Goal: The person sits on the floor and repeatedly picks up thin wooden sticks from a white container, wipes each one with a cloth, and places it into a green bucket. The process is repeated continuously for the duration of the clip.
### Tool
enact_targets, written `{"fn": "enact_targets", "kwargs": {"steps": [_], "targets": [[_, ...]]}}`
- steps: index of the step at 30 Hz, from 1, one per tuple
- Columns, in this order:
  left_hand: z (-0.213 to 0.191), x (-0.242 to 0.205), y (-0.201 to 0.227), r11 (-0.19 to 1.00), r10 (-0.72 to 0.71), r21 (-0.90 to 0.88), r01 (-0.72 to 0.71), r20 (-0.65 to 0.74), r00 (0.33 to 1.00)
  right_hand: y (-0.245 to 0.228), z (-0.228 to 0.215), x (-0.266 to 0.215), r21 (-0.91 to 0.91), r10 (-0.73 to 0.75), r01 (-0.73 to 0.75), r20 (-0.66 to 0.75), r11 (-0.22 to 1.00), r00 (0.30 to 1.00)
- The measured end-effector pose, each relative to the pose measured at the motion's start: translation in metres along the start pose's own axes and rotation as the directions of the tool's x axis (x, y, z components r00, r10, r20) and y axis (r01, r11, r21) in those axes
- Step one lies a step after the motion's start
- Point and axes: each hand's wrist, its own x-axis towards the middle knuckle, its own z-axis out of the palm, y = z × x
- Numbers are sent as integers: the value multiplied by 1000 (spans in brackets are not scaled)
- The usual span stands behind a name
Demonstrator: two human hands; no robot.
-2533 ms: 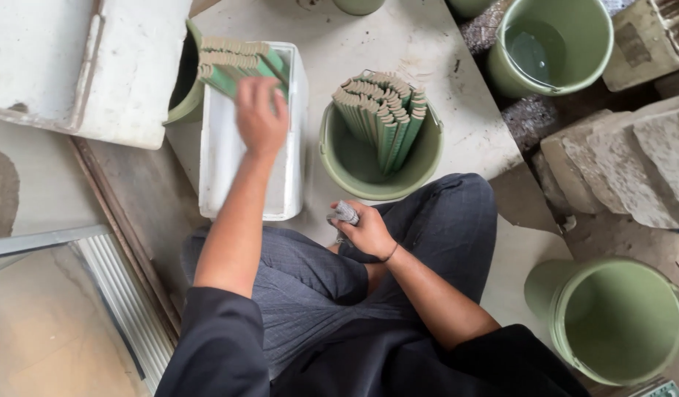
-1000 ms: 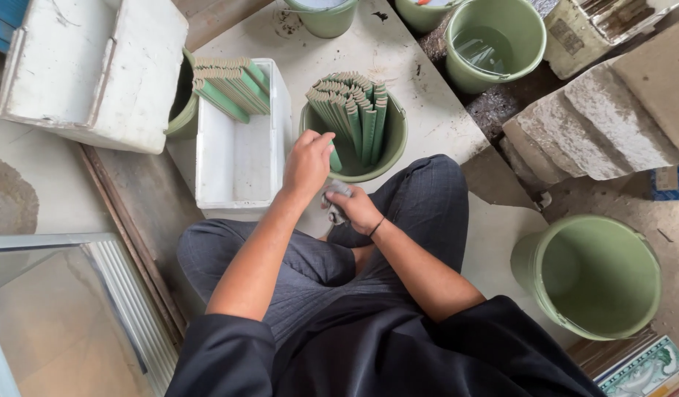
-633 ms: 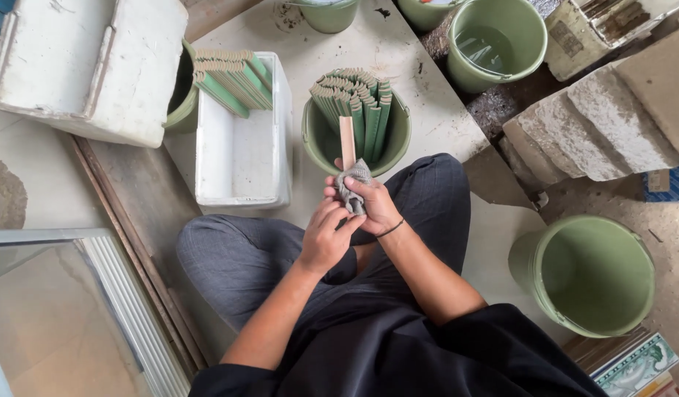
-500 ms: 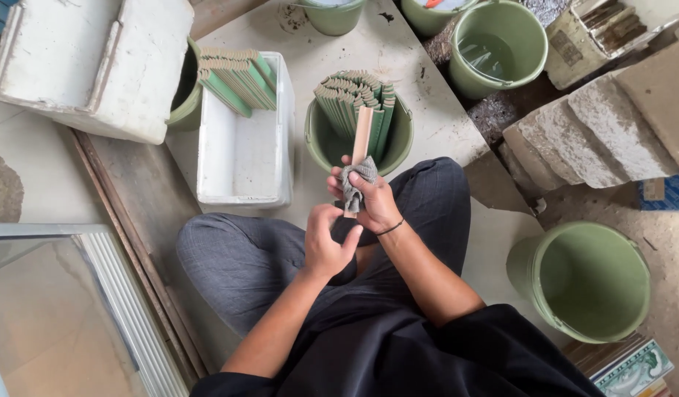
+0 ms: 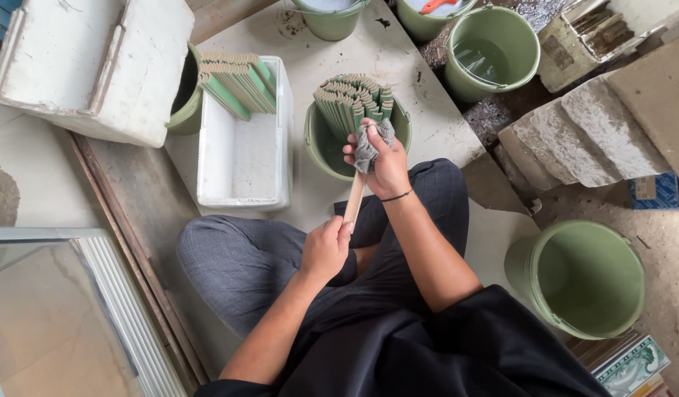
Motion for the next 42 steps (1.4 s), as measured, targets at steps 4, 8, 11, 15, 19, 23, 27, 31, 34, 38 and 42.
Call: {"fn": "enact_targets", "kwargs": {"steps": [4, 8, 11, 15, 19, 23, 27, 31, 34, 38, 42], "targets": [[-5, -9, -5, 998, 3, 60, -4, 14, 1000, 14, -14, 32, -16, -58, 56, -108, 998, 992], [-5, -12, -8, 999, 0, 53, -1, 28, 1000, 24, -11, 30, -150, -108, 91, -110, 985, 988], [2, -11, -20, 996, -74, 47, 71, 48, 996, 24, 1, 17, -93, -97, 85, -133, 992, 986], [7, 0, -23, 997, -53, 59, 58, -96, 994, 40, 12, -29, -44, 12, -7, 112, 999, 994], [-7, 12, -15, 998, -50, 23, 52, -67, 996, 58, -3, -55, -158, 21, -3, 109, 987, 994], [-81, 34, 36, 981, -194, 1, 196, 110, 975, 24, 23, -87, -547, -113, 185, 163, 816, 980], [-98, 66, 29, 940, -242, -258, 223, -43, 969, 7, 22, -100, -732, 134, 162, 329, 662, 935], [-94, 84, 12, 881, -275, -442, 171, -182, 944, -4, 30, -111, -687, 283, 104, 427, 719, 859], [-125, 91, 23, 615, -434, -787, 47, -288, 854, -17, 12, -103, -580, 223, 83, 437, 810, 872], [-102, 71, -9, 360, -443, -932, 53, -120, 888, -23, -8, -73, -492, -38, 217, 348, 843, 937], [-99, 44, -7, 317, -306, -896, 310, 213, 928, -38, -11, -51, -551, -393, 462, 247, 695, 886]]}}
